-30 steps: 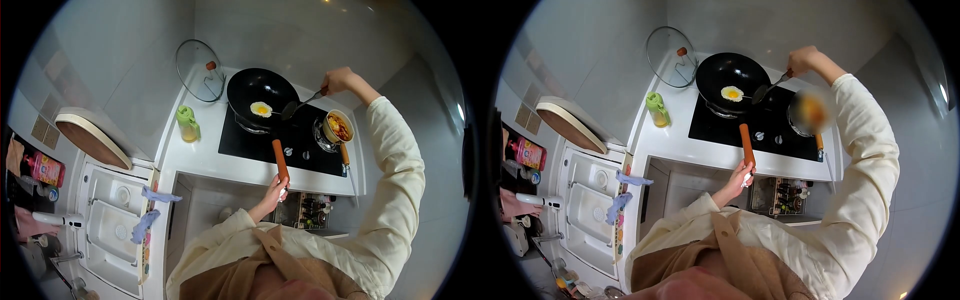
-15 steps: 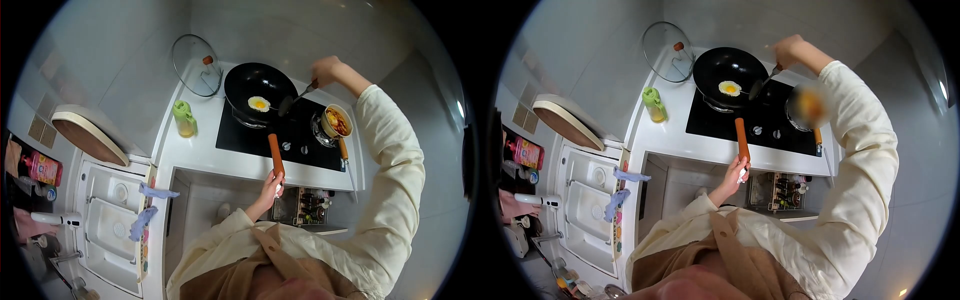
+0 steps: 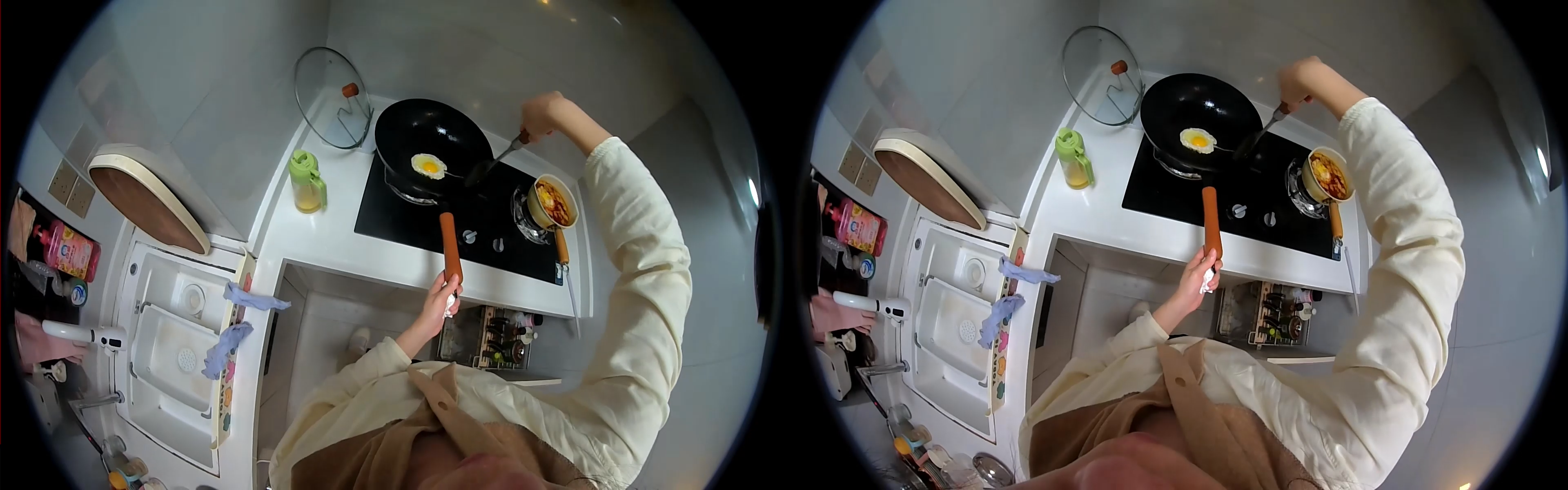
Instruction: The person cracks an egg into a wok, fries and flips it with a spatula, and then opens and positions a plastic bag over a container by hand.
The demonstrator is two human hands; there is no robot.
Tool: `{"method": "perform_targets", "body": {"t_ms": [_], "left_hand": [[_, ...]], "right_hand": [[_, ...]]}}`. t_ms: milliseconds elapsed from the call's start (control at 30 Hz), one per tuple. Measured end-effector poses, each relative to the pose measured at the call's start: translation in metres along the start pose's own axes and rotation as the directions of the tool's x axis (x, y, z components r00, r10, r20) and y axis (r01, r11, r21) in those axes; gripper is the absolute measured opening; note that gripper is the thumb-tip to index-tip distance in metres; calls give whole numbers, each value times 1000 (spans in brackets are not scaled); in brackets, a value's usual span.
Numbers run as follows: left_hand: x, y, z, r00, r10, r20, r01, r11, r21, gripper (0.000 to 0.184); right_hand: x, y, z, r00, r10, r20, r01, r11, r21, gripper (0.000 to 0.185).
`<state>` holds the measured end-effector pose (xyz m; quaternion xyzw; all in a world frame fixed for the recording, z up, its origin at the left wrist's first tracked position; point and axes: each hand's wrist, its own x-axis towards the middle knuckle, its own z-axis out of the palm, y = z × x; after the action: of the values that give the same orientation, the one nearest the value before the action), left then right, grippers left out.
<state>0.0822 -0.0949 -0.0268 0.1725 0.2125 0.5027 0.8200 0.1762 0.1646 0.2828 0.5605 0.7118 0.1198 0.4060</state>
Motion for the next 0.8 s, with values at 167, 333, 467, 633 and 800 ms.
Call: {"method": "perform_targets", "body": {"t_ms": [167,333,467,633,800], "left_hand": [[-1,3,1,1000,8,-22,-8,1000,-8,16],[-1,1,-2,999,30,-14,-30,999,-12,16],[-1,3,-1,1000,16,-15,-16,1000,2,17],[-1,0,-5,1000,20,-5,-20,1000,-4,16],[-1,-1,-6,1000,7,-13,-8,1000,-6,15]], "right_hand": [[4,-28,11,993,12,-118,-33,983,-178,56],[-16,-29,-11,999,36,26,-33,995,-92,44],[16,-29,29,959,-52,-280,27,995,-94,26],[-5,-6,38,930,-81,-359,78,997,-22,17],[-12,12,50,958,-83,-275,96,995,32,22]]}}
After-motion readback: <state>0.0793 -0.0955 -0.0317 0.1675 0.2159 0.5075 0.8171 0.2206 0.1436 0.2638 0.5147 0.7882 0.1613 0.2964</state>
